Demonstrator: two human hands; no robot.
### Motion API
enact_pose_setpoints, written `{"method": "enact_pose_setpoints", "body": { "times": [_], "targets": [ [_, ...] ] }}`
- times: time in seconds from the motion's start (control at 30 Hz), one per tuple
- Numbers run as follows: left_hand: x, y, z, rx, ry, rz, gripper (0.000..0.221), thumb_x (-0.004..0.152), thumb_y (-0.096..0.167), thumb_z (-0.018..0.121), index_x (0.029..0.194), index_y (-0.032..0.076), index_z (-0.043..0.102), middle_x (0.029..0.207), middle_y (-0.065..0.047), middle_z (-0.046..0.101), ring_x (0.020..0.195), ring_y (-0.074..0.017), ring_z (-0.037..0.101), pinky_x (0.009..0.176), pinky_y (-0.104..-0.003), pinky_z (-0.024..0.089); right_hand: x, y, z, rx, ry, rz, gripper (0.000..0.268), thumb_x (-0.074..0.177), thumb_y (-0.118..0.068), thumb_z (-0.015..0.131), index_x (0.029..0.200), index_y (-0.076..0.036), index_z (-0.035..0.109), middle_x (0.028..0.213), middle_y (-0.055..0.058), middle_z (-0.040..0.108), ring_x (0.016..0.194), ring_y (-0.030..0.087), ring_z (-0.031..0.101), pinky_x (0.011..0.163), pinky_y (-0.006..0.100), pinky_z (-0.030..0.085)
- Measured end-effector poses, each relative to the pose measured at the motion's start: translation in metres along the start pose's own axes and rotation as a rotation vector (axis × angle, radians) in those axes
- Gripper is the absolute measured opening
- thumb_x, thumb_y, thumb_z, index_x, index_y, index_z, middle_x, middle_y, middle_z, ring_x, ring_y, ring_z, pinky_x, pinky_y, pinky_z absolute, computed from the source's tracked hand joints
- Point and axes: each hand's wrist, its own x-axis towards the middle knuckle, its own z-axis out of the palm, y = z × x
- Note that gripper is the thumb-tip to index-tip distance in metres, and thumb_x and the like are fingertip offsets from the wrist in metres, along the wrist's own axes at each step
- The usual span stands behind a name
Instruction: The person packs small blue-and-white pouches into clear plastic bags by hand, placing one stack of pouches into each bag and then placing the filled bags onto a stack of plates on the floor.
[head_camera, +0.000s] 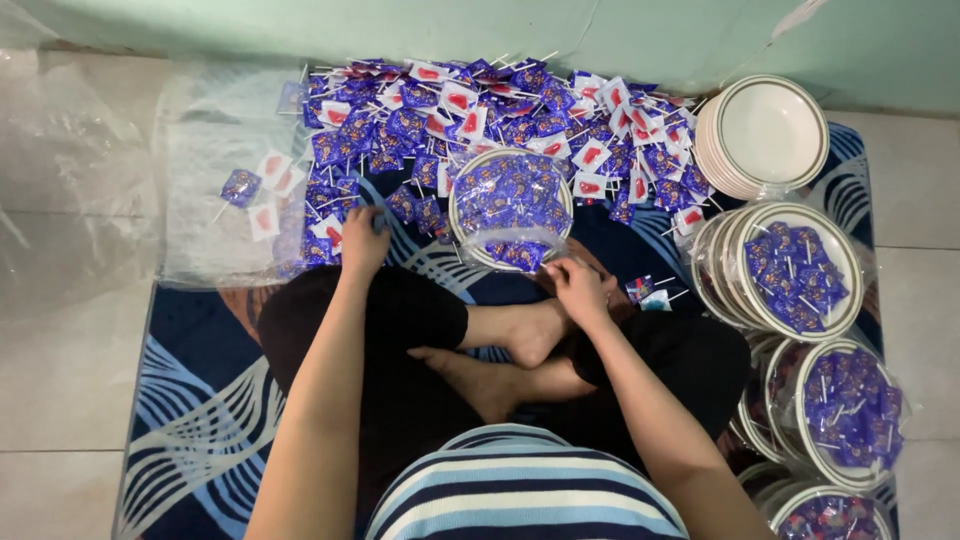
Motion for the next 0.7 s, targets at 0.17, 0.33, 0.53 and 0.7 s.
{"method": "enact_pose_setpoints", "body": {
  "times": [0.17,0.33,0.53,0.7],
  "targets": [
    [-0.017,0.083,-0.039,0.323,-0.301,0.065,0.069,0.087,-0.001,0.053,0.152,0.017,0.044,0.164,-0.006,0.034,0.152,-0.0333,0.025,0.106,-0.065,0.043,0.017,0.008,0.045,0.104,0.067,0.074,0.024,0.099,-0.043,0.065,0.104,-0.021,0.075,0.091,0.011,0.073,0.099,0.038,0.071,0.090,0.049,0.056],
    [-0.008,0.066,-0.018,0.549,-0.455,0.063,0.078,0.087,0.003,0.055,0.160,0.023,0.036,0.168,-0.001,0.029,0.155,-0.0323,0.019,0.110,-0.062,0.038,0.025,-0.024,0.062,0.246,0.121,0.271,0.023,0.099,-0.043,0.063,0.099,-0.023,0.075,0.072,0.001,0.074,0.087,0.027,0.075,0.087,0.042,0.058],
    [-0.018,0.021,-0.005,0.711,-0.122,0.242,0.048,0.095,0.018,0.055,0.142,0.026,0.059,0.124,-0.004,0.060,0.122,-0.0291,0.048,0.087,-0.048,0.045,0.039,-0.049,0.073,0.754,0.264,0.542,0.019,0.100,-0.021,0.062,0.097,-0.004,0.071,0.081,0.015,0.074,0.058,0.027,0.074,0.048,0.035,0.065],
    [-0.020,0.023,-0.010,0.668,-0.131,0.160,0.039,0.090,0.012,0.063,0.127,0.025,0.068,0.128,-0.004,0.051,0.120,-0.0313,0.043,0.087,-0.046,0.046,0.043,-0.075,0.060,0.934,0.294,0.572,0.016,0.100,-0.012,0.061,0.097,0.003,0.054,0.072,0.016,0.071,0.056,0.030,0.073,0.048,0.038,0.065]
  ]
}}
